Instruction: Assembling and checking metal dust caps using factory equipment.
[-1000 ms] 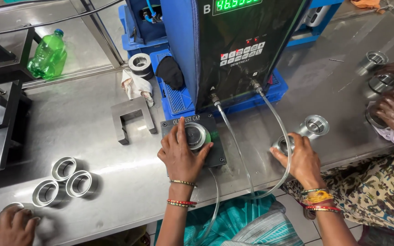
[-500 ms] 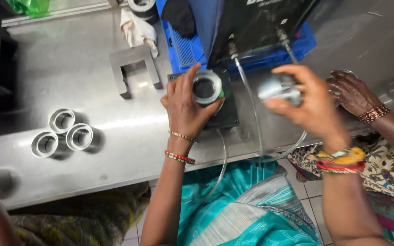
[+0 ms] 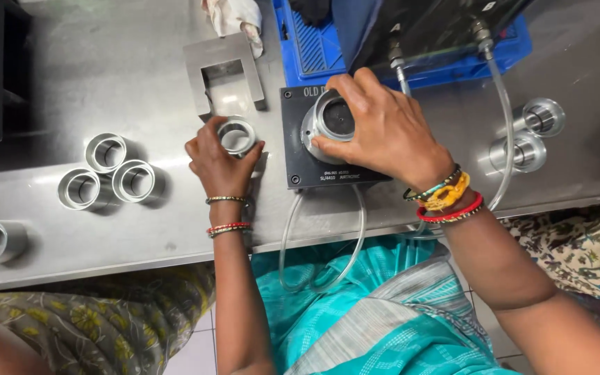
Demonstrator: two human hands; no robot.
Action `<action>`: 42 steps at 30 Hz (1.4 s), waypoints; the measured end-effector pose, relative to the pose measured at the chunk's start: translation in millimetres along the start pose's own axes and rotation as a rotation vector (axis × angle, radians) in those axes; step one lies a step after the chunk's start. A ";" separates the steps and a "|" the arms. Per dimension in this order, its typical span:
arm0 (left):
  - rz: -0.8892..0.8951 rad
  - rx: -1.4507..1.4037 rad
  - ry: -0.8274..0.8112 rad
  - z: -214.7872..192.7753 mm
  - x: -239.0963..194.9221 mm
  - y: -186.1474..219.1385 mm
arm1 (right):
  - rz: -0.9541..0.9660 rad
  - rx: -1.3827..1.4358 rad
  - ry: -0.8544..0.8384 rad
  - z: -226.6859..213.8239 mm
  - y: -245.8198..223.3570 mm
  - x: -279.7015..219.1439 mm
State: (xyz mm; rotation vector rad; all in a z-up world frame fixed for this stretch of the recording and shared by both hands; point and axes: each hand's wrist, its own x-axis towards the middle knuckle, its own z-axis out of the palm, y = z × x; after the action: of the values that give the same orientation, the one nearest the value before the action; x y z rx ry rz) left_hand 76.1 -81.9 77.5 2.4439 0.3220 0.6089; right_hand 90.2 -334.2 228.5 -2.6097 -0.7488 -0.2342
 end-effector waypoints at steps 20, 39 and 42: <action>0.220 0.183 0.031 52.6 38.0 -15.3 | 0.150 0.057 0.105 -11.0 -1.0 -66.4; 0.213 -0.003 0.077 67.6 48.7 -15.7 | 0.431 0.107 0.572 -86.3 93.3 -152.5; 0.192 0.142 0.060 66.4 29.5 -16.8 | 0.469 0.057 0.664 -98.4 120.7 -184.4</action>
State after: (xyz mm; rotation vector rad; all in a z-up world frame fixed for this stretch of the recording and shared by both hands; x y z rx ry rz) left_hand 132.8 -90.5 30.0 2.6164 0.1594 0.7667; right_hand -4.5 -556.2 226.2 -2.3337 0.0817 -0.8535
